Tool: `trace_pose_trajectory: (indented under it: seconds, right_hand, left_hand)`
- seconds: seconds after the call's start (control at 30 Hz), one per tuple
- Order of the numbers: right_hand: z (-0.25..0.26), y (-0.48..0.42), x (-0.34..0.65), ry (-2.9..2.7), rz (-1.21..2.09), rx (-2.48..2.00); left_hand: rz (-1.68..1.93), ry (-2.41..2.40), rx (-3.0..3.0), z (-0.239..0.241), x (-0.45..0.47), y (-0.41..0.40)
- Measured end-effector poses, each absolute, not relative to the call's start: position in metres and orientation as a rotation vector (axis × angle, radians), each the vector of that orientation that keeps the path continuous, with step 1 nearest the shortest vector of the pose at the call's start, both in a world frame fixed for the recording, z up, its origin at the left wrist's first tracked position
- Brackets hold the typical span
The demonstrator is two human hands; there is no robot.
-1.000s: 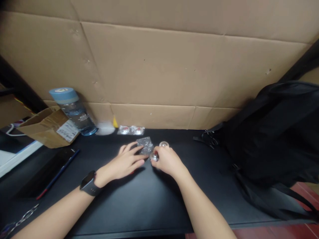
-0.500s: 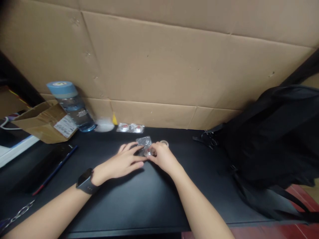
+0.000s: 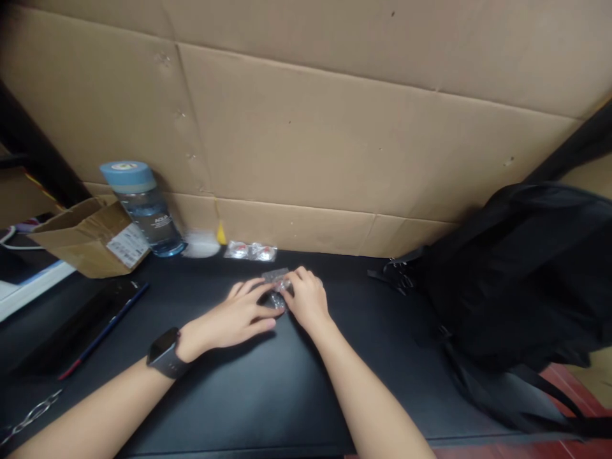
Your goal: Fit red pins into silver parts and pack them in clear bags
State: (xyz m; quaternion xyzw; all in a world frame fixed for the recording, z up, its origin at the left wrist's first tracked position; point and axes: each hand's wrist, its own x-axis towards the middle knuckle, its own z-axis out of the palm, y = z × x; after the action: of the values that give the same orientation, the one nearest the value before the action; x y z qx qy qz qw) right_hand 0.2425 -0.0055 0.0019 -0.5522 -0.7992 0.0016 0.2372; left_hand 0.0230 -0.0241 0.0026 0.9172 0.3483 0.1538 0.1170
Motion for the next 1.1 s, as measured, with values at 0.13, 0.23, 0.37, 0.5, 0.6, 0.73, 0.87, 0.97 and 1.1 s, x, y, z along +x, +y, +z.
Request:
trace_pose_trajectory:
  seconds: [0.13, 0.23, 0.37, 0.5, 0.6, 0.73, 0.87, 0.97, 1.1]
  right_hand:
    - [-0.001, 0.004, 0.236, -2.111, -0.092, -1.600]
    - [0.001, 0.006, 0.242, -2.116, 0.083, -1.468]
    - [0.008, 0.005, 0.262, -2.174, 0.449, -1.128]
    - [0.012, 0.009, 0.282, -2.152, 0.503, -1.057]
    - [0.009, 0.011, 0.287, -2.221, 0.482, -1.032]
    - [0.003, 0.011, 0.283, -2.279, 0.438, -1.047]
    - [0.004, 0.009, 0.282, -2.301, 0.368, -1.091]
    - [0.008, 0.006, 0.284, -2.288, 0.366, -1.174]
    - [0.007, 0.003, 0.279, -2.271, 0.320, -1.320]
  left_hand:
    - [0.454, 1.022, 2.679, 0.003, 0.023, -0.023]
    - [0.439, 1.021, 2.649, 0.007, 0.021, -0.020]
    - [0.513, 1.012, 2.576, 0.016, 0.016, -0.014]
    - [0.748, 1.042, 2.496, 0.018, 0.011, -0.006]
    - [0.812, 1.112, 2.535, 0.011, 0.010, 0.000]
    - [0.760, 1.140, 2.622, -0.001, 0.015, 0.008]
    - [0.795, 1.161, 2.604, -0.003, 0.020, 0.011]
    - [0.823, 1.204, 2.518, -0.004, 0.020, 0.011]
    - [0.839, 1.325, 2.391, -0.008, 0.020, 0.014]
